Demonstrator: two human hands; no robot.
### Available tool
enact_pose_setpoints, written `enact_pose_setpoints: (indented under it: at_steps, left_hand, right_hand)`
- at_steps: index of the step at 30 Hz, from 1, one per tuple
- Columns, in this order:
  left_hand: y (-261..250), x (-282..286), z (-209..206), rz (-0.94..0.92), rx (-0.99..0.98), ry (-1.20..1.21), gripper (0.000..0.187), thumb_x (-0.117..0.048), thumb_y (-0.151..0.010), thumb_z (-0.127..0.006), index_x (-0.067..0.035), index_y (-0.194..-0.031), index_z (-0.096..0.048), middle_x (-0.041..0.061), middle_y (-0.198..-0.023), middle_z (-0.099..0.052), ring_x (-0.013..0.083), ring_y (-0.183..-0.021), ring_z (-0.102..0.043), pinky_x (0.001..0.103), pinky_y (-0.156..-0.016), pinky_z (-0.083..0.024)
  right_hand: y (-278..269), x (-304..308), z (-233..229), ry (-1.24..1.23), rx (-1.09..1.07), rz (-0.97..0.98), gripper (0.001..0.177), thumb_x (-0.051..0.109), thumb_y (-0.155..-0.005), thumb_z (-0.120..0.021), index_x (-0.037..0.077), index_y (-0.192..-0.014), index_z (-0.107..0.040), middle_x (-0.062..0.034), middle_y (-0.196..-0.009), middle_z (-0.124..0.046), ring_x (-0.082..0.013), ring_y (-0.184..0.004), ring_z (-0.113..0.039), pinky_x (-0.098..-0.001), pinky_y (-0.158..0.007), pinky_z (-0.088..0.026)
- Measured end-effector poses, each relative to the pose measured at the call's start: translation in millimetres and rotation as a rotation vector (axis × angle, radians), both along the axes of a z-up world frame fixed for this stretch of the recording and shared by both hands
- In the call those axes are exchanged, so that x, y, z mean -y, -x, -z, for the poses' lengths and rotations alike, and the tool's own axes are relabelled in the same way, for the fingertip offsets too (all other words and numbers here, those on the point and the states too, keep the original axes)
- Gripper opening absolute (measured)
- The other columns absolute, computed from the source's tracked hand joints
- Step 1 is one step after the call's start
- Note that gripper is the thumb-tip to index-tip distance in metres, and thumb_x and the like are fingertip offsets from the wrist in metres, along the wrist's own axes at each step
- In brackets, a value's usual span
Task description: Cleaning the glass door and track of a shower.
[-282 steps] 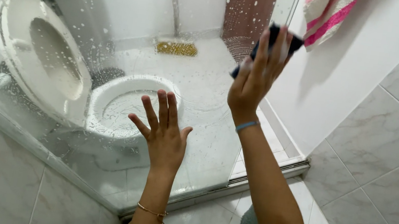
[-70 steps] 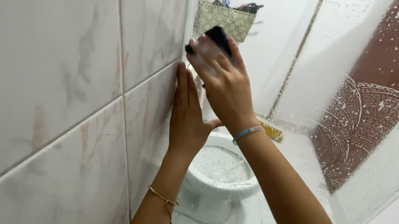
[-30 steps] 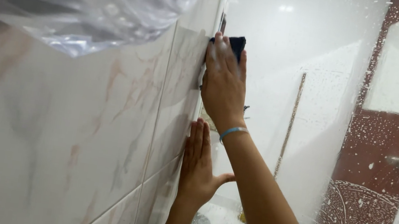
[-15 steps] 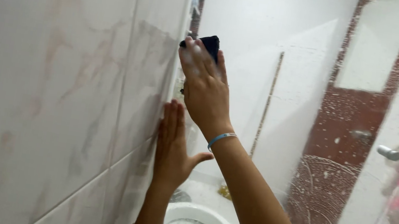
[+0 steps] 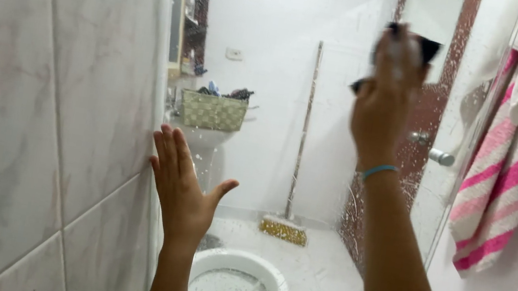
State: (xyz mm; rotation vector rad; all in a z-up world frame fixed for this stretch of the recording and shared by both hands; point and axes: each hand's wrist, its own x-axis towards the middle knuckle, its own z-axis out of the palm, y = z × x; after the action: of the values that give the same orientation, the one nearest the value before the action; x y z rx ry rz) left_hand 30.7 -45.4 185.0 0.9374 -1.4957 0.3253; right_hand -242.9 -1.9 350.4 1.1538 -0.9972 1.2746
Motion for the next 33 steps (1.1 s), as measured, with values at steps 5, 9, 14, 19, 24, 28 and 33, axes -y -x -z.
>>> enact_pose_setpoints:
  at_steps: [5,9,14,19,24,28,33]
  left_hand:
    - [10.2,0.5,6.8,-0.006,-0.014,0.002,0.134,-0.062,-0.070,-0.079,-0.007,-0.160,0.004,0.015,-0.169,0.005,0.0306,-0.157,0.003,0.056,-0.125,-0.003]
    - [17.6,-2.6,13.3,-0.008,-0.017,-0.035,0.133,-0.062,-0.071,-0.078,-0.008,-0.160,0.004,0.014,-0.169,0.005,0.0293,-0.157,0.003,0.057,-0.125,-0.002]
    - [17.5,-5.2,22.8,0.018,0.001,0.009,0.132,-0.060,-0.073,-0.079,-0.008,-0.161,0.004,0.013,-0.170,0.004,0.0287,-0.157,0.002,0.057,-0.126,-0.002]
    - [16.2,-12.4,31.3,0.044,0.015,-0.013,0.128,-0.053,-0.076,-0.081,-0.006,-0.161,0.002,0.013,-0.171,0.002,0.0286,-0.158,0.001,0.056,-0.127,-0.005]
    - [8.3,-13.5,60.9,0.095,-0.017,-0.005,0.114,-0.031,-0.081,-0.080,-0.001,-0.160,-0.003,0.020,-0.170,-0.002,0.0361,-0.158,-0.001,0.053,-0.127,-0.009]
    - [0.7,-8.0,82.1,0.091,-0.051,0.010,0.109,-0.025,-0.086,-0.079,0.001,-0.160,-0.004,0.022,-0.169,-0.002,0.0384,-0.158,0.000,0.054,-0.127,-0.009]
    - [7.3,-19.5,85.9,0.120,-0.120,0.028,0.103,-0.015,-0.087,-0.077,0.001,-0.161,-0.007,0.024,-0.169,-0.003,0.0420,-0.157,0.000,0.055,-0.127,-0.010]
  right_hand:
    - [57.5,-13.8,31.2,0.016,0.241,0.024,0.062,-0.003,-0.105,-0.043,0.015,-0.164,-0.039,-0.0054,-0.172,-0.033,-0.0268,-0.161,-0.026,-0.0518,-0.133,-0.010]
    - [48.7,-17.6,66.8,0.038,0.391,0.058,0.066,-0.005,-0.100,-0.045,0.012,-0.164,-0.038,-0.0116,-0.171,-0.032,-0.0303,-0.160,-0.025,-0.0549,-0.131,-0.006]
    - [-0.7,14.5,90.4,0.080,0.403,0.070,0.065,-0.006,-0.102,-0.044,0.009,-0.164,-0.036,-0.0130,-0.171,-0.031,-0.0302,-0.160,-0.025,-0.0540,-0.132,-0.009]
    - [-103.3,23.6,100.4,0.093,0.235,0.059,0.064,-0.011,-0.105,-0.043,0.010,-0.164,-0.037,-0.0075,-0.172,-0.033,-0.0243,-0.163,-0.026,-0.0502,-0.139,-0.013]
    - [-199.9,29.9,118.0,-0.176,-0.049,-0.088,0.070,-0.005,-0.091,-0.050,0.009,-0.159,-0.041,-0.0119,-0.166,-0.036,-0.0231,-0.158,-0.024,-0.0519,-0.132,-0.012]
    - [-229.6,17.5,133.8,-0.321,-0.180,-0.201,0.070,0.002,-0.088,-0.056,0.006,-0.157,-0.042,-0.0126,-0.165,-0.035,-0.0231,-0.156,-0.025,-0.0533,-0.129,-0.012]
    - [-204.9,22.7,159.7,-0.375,-0.402,-0.300,0.053,0.012,-0.099,-0.061,0.013,-0.151,-0.053,-0.0042,-0.163,-0.041,-0.0182,-0.154,-0.032,-0.0505,-0.131,-0.014]
